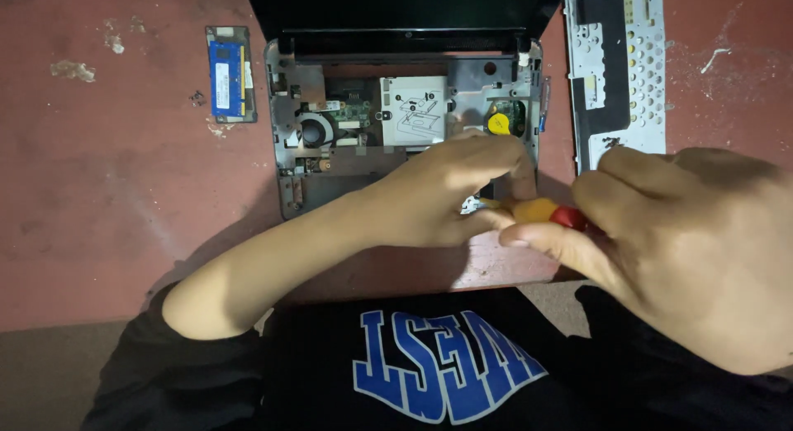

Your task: Disassembling and reassembling internal components of a laptop using a screwdriver

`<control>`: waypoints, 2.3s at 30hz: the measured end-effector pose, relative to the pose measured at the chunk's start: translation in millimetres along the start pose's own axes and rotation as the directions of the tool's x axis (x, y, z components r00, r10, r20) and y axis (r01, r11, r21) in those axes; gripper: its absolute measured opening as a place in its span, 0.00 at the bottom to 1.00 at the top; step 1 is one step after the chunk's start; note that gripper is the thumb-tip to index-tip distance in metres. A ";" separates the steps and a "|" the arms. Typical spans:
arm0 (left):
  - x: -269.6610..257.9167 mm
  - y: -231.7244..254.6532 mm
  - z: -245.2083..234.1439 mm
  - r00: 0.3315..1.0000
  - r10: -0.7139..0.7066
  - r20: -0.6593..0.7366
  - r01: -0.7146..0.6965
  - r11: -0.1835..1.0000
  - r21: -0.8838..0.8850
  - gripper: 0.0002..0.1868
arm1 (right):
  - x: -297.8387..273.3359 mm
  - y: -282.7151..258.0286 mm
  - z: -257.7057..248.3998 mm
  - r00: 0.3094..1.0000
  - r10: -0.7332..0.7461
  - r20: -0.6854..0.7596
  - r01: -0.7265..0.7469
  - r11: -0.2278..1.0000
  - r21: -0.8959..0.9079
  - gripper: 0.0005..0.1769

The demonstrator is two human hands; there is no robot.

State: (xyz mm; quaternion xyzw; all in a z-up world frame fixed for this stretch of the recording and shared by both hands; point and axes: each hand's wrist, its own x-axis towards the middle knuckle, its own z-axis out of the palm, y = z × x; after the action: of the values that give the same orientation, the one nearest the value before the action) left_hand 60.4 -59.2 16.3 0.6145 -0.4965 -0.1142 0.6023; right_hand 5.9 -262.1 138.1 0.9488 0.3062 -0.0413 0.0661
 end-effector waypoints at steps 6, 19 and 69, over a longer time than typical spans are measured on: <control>-0.9 3.1 -5.5 0.993 -0.040 0.107 0.047 0.997 -0.063 0.13 | -5.1 4.3 -17.8 0.994 -0.035 -0.104 0.059 0.970 0.238 0.28; -3.9 -6.6 2.9 0.998 -0.060 -0.033 0.065 0.979 0.195 0.26 | 7.8 1.8 -3.9 0.999 -0.033 0.004 0.033 0.997 0.074 0.33; -4.5 -11.3 -7.0 0.997 0.064 0.036 -0.073 0.929 0.363 0.09 | -8.9 3.2 9.2 0.978 -0.174 0.115 0.111 0.901 0.419 0.33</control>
State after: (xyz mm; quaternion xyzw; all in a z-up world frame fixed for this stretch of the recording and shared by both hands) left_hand 68.8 -53.9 6.3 0.6965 -0.5372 -0.0066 0.4757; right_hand 0.2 -271.2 130.4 0.9105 0.3538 -0.1805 -0.1150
